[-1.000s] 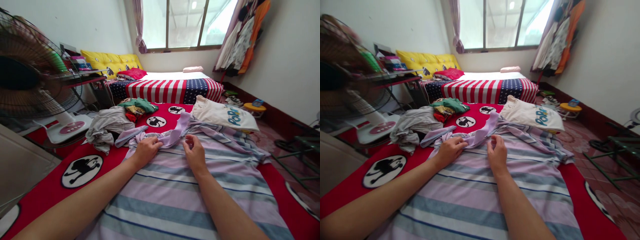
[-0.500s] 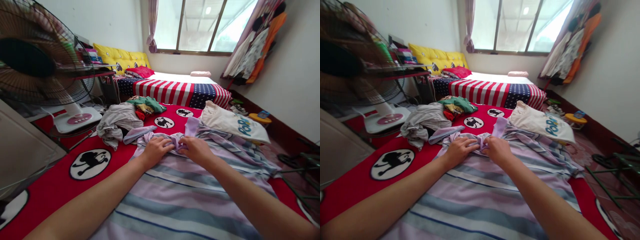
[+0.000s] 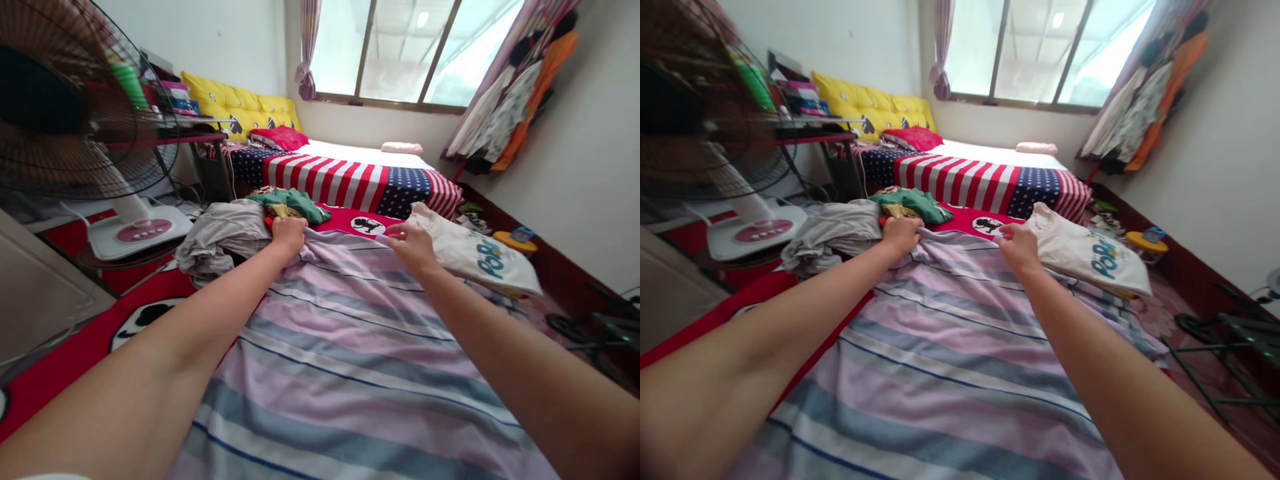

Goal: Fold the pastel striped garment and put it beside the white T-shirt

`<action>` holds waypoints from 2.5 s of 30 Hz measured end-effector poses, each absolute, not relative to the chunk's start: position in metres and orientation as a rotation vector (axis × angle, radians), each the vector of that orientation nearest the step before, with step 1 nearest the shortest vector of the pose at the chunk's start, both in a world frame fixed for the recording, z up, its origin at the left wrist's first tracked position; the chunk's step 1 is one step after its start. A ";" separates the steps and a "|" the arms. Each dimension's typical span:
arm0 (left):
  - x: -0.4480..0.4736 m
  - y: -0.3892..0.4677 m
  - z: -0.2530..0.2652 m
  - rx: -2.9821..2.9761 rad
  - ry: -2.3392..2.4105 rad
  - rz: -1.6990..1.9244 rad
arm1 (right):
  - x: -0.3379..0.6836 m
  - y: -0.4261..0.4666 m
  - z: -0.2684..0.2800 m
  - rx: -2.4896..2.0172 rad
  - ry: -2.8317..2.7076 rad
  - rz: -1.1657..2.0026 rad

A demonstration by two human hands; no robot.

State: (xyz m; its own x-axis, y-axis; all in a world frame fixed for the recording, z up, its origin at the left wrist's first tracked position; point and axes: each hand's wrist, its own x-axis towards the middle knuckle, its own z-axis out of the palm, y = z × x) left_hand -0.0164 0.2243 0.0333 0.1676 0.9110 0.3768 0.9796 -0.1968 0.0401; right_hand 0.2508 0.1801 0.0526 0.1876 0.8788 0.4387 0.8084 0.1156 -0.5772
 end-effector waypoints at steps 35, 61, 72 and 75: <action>-0.020 0.103 -0.014 -2.766 -1.202 -0.649 | 0.365 0.076 -0.005 -1.681 -1.726 -0.198; -0.137 0.066 -0.023 -2.753 -1.578 -0.813 | 0.439 0.091 0.029 -2.482 -1.405 -0.240; -0.132 0.001 0.023 -2.588 -1.987 -0.398 | 0.333 -0.009 0.012 -1.550 -2.087 -0.006; -0.138 -0.027 0.029 -2.704 -2.085 -0.265 | 0.306 -0.057 0.007 -1.430 -2.236 0.158</action>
